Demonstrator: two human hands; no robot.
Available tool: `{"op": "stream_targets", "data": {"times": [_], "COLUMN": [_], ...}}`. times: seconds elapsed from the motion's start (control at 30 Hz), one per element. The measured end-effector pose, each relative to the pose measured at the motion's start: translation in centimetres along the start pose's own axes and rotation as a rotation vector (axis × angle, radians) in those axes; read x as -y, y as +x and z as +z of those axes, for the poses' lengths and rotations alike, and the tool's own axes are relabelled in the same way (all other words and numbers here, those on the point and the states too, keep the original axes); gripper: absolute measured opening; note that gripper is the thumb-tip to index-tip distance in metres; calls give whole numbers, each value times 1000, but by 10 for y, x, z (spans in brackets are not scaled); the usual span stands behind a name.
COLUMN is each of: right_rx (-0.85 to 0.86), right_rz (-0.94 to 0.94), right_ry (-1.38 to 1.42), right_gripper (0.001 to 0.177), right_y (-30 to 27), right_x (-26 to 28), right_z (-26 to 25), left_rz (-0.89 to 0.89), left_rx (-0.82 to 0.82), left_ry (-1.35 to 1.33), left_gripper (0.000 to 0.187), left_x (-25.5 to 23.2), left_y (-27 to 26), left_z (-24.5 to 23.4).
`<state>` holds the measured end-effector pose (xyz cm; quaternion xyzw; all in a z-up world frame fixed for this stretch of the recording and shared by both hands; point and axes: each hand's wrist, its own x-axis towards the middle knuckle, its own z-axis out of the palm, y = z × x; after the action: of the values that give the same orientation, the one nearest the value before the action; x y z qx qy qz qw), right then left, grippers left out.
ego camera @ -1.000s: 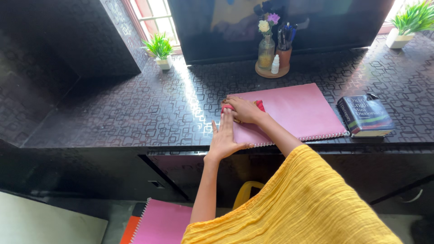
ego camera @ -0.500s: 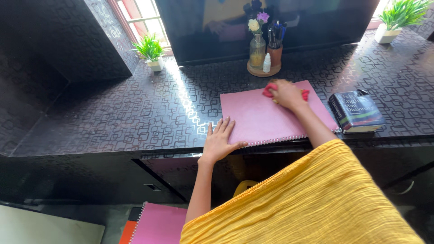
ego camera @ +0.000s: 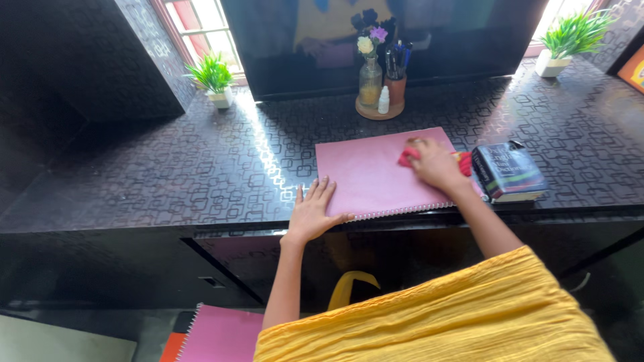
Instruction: The person wipes a patterned countertop with a cloth, then wipes the covers of two pink spiral notebooks. They also rearrange small potted plants and a pen holder on the surface. The actions are performed by hand using a cloth.
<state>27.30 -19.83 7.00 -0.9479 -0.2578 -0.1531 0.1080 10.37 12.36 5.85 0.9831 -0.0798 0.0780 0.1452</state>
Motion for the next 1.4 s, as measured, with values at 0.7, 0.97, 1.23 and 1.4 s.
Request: {"op": "stream_targets", "data": {"times": [0.7, 0.97, 1.23, 1.4], "right_rx": [125, -255, -702, -718], "right_rz": [-19, 158, 76, 319], "right_ry": [225, 126, 358, 1464], "right_gripper": [47, 44, 31, 29], "right_y": [-76, -105, -131, -175], "right_x": [82, 25, 47, 35], "right_z": [-38, -47, -42, -26], "left_rz": [-6, 10, 211, 458], "left_rx": [4, 19, 56, -332], "left_ry": [-35, -31, 53, -15], "left_gripper": [117, 113, 98, 46], "left_x": [2, -3, -66, -77], "left_y": [2, 1, 9, 11], "left_z": [0, -5, 2, 15]}}
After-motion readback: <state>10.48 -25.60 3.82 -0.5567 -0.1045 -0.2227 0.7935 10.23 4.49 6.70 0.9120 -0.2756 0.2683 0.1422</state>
